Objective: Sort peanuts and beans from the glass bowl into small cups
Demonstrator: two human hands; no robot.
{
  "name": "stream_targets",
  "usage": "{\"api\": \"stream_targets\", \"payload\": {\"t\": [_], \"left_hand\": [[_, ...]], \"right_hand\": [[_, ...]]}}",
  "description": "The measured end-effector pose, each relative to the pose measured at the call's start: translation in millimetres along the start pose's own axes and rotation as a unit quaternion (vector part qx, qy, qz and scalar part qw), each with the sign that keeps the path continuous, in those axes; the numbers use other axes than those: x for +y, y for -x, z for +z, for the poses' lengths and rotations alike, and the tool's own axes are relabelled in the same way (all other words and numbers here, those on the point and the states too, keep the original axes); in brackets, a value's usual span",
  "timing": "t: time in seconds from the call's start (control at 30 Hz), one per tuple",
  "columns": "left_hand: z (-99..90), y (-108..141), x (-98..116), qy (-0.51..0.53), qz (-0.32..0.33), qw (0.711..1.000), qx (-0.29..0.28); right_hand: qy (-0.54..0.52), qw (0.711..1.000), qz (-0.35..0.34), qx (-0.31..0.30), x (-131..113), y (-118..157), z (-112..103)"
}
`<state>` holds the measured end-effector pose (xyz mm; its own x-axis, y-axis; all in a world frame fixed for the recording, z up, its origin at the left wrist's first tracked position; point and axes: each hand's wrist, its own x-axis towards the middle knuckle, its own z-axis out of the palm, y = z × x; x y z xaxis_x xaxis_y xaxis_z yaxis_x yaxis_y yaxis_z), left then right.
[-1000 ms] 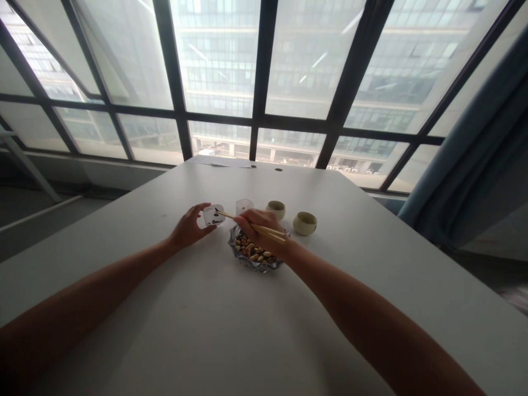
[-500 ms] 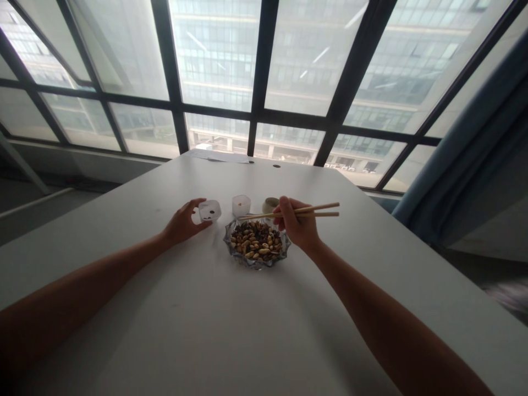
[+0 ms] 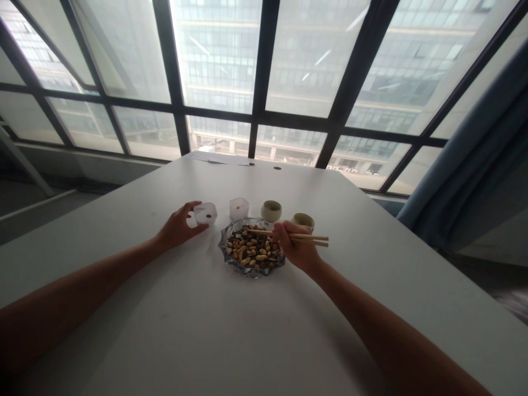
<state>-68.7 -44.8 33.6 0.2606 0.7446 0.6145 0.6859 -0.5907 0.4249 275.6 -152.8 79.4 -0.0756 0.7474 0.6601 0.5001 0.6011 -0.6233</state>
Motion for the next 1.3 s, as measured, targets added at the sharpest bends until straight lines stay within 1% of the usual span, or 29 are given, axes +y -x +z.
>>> {"api": "stream_targets", "payload": {"t": [0.07,0.13,0.27,0.47,0.7,0.8,1.1,1.3], "left_hand": [[-0.6,0,1,0.001,0.000,1.000,-0.001],[-1.1,0,2,0.004,-0.002,1.000,-0.001],[-1.2,0,2,0.006,-0.011,1.000,0.001],[-0.1,0,0,0.010,-0.026,1.000,-0.004],[1.3,0,-4,0.000,-0.037,0.999,-0.008],[1.3,-1,-4,-0.001,-0.033,0.999,-0.006],[1.1,0,-4,0.002,-0.028,1.000,-0.005],[0.8,0,-3,0.001,-0.033,0.999,-0.008]], "right_hand": [[0.003,0.999,-0.005,0.036,2,3,-1],[0.005,0.998,-0.008,0.058,5,8,-1],[0.008,0.997,-0.012,0.072,8,14,1],[0.032,0.997,-0.056,0.040,2,11,-1],[0.059,0.993,-0.102,-0.022,-1,8,-1],[0.069,0.992,-0.106,-0.022,-3,7,-1],[0.079,0.993,-0.081,-0.012,-7,10,0],[0.080,0.992,-0.098,-0.019,-9,8,1]]}}
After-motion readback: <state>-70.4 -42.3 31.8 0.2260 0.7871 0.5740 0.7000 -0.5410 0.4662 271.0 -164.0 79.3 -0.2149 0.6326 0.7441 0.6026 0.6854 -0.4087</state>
